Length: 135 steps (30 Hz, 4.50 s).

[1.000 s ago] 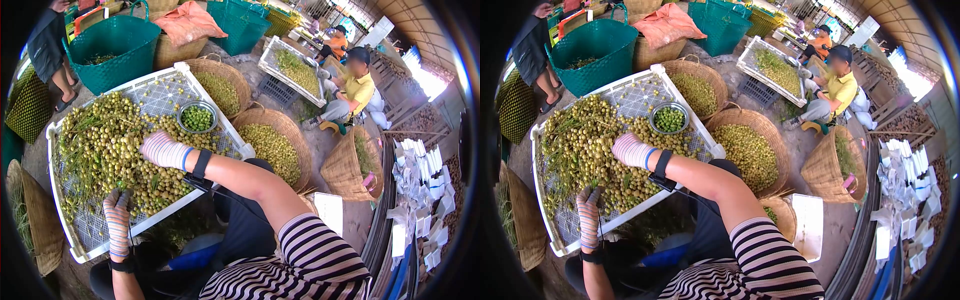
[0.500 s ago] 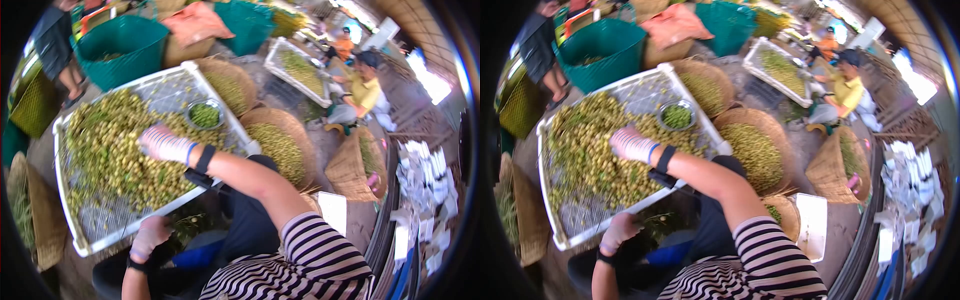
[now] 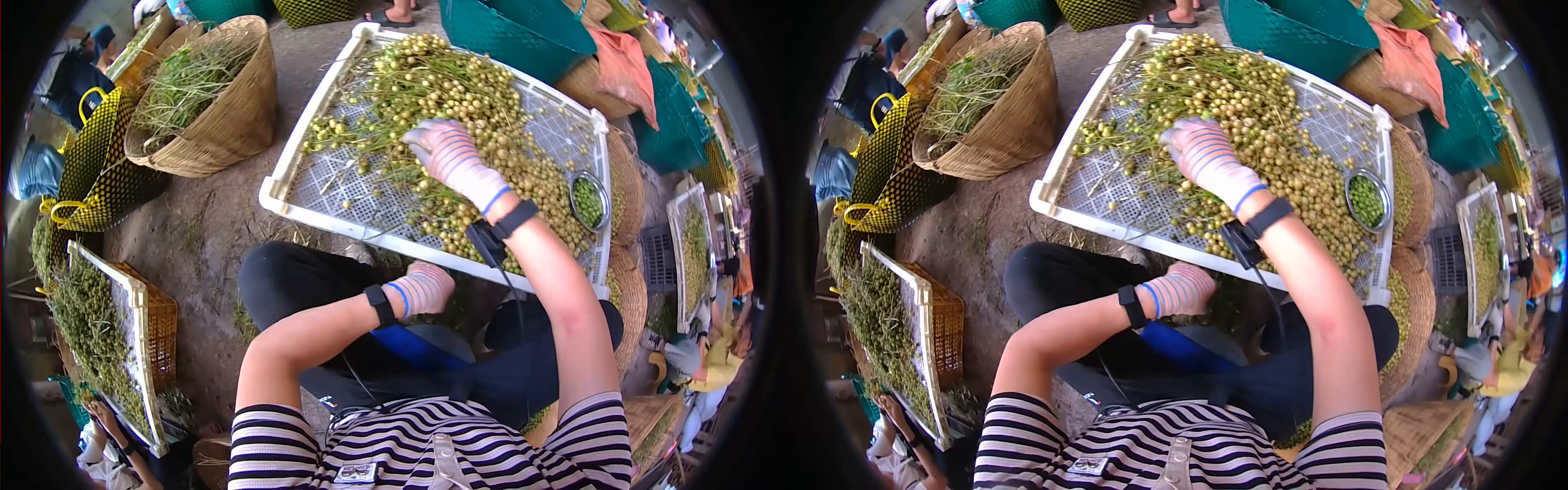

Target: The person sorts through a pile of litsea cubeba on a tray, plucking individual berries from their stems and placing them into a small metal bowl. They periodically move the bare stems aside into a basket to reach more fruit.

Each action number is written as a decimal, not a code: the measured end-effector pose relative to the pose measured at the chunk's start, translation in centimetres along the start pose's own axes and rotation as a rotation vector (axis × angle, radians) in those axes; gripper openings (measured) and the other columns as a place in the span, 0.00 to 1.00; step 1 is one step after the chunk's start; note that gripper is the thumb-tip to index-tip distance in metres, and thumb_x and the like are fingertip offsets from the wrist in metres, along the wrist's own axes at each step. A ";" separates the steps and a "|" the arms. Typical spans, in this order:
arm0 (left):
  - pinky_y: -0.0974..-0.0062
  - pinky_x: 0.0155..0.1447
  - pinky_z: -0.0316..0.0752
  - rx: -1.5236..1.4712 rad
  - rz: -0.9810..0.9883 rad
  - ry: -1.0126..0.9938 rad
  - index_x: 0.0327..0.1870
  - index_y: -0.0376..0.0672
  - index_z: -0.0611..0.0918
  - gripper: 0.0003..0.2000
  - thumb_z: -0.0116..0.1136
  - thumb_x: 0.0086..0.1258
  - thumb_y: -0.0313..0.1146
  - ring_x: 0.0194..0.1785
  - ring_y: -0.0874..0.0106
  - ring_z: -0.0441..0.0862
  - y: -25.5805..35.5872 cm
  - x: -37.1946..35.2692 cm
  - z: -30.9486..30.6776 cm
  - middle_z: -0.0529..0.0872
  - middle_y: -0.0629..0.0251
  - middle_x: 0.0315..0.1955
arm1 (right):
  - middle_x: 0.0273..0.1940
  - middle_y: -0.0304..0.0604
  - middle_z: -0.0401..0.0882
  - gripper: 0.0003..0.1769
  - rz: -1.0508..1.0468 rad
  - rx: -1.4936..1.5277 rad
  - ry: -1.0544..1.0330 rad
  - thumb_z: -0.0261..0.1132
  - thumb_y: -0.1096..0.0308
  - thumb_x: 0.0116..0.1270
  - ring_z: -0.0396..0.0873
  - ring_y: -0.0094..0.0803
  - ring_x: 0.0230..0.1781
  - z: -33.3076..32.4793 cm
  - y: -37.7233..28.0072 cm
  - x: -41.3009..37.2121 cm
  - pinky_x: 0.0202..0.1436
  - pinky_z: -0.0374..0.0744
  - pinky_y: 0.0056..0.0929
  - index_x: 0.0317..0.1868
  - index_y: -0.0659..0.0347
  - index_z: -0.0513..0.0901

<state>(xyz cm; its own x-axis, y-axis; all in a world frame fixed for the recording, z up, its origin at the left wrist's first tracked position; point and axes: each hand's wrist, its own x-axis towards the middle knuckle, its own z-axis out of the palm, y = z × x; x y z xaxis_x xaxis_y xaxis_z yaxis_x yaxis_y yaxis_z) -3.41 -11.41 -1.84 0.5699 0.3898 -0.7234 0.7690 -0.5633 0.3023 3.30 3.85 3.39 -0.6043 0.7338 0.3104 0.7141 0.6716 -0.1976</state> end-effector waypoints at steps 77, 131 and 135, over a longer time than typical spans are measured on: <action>0.85 0.30 0.71 -1.632 0.322 1.359 0.38 0.40 0.83 0.08 0.62 0.59 0.30 0.26 0.80 0.78 -4.8 -2.7 -9.2 0.84 0.68 0.28 | 0.31 0.53 0.82 0.09 0.561 -0.176 -0.261 0.58 0.74 0.55 0.81 0.47 0.35 -5.6 5.6 -9.9 0.36 0.79 0.43 0.37 0.66 0.79; 0.66 0.44 0.77 -0.149 0.104 1.056 0.42 0.48 0.83 0.14 0.61 0.55 0.39 0.39 0.60 0.82 -8.0 -4.4 -16.2 0.85 0.57 0.33 | 0.31 0.45 0.81 0.06 0.100 -0.648 -0.083 0.60 0.69 0.51 0.80 0.39 0.39 -14.0 2.5 -4.8 0.40 0.76 0.40 0.29 0.55 0.83; 0.67 0.44 0.76 -0.011 -0.191 0.757 0.37 0.46 0.84 0.13 0.62 0.55 0.42 0.38 0.58 0.82 -8.2 -2.4 -14.6 0.84 0.54 0.31 | 0.31 0.47 0.82 0.10 0.441 -0.562 -0.403 0.62 0.63 0.55 0.80 0.43 0.35 -13.7 6.5 -9.4 0.43 0.76 0.42 0.37 0.51 0.85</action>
<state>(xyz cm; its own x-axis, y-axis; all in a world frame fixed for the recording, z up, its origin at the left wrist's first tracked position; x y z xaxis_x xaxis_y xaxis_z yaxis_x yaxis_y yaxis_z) -6.88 2.92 6.49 0.4667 0.8726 -0.1441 0.8742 -0.4306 0.2242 18.43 -0.05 11.91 -0.2309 0.9707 -0.0662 0.9216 0.2400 0.3051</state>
